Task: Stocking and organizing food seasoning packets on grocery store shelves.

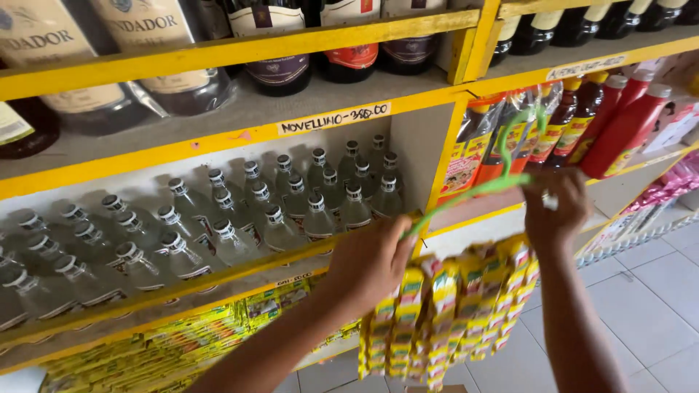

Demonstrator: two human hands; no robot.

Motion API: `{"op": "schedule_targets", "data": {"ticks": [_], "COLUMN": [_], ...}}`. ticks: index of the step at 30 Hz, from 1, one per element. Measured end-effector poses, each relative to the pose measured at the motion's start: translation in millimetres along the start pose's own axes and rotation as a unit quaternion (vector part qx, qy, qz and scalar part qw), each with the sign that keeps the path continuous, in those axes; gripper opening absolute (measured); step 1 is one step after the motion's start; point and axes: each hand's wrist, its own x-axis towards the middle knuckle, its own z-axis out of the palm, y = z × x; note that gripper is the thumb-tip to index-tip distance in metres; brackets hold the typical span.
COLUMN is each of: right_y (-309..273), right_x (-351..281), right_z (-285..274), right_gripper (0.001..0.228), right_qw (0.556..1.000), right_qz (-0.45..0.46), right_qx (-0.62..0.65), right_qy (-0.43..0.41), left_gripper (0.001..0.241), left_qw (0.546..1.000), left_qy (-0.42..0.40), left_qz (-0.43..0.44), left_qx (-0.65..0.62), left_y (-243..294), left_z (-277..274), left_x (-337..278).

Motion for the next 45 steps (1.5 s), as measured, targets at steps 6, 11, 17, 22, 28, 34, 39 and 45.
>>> {"op": "schedule_targets", "data": {"ticks": [6,11,17,22,28,34,39,45], "right_y": [-17,-19,-7,-1,40,63,63,62], "right_x": [90,94,83,77,63,51,53,52], "right_z": [-5,15,55,78,99,92,86,89], "right_gripper": [0.017,0.015,0.019,0.02,0.018,0.014,0.011,0.01], "right_qw": [0.997,0.995,0.994,0.997,0.988,0.987,0.981,0.98], "right_qz": [-0.043,-0.041,-0.047,-0.014,-0.013,-0.018,-0.053,-0.077], "right_qx": [0.071,0.088,0.091,0.046,0.125,0.107,0.099,0.087], "right_qy": [0.002,-0.024,-0.044,-0.052,-0.09,-0.121,-0.156,-0.161], "left_gripper": [0.015,0.014,0.015,0.014,0.014,0.015,0.016,0.016], "left_qw": [0.993,0.993,0.988,0.989,0.992,0.992,0.991,0.989], "left_qy": [0.091,0.108,0.142,0.141,0.123,0.115,0.118,0.133], "left_qz": [0.068,0.049,0.06,0.031,-0.01,-0.054,-0.053,-0.039], "left_qx": [0.034,0.015,0.01,0.032,0.028,-0.011,-0.034,-0.055], "left_y": [15,-15,-55,-80,-90,-93,-99,-105], "left_z": [-21,0,21,34,56,84,93,95], "left_x": [51,56,62,67,70,65,60,56]}}
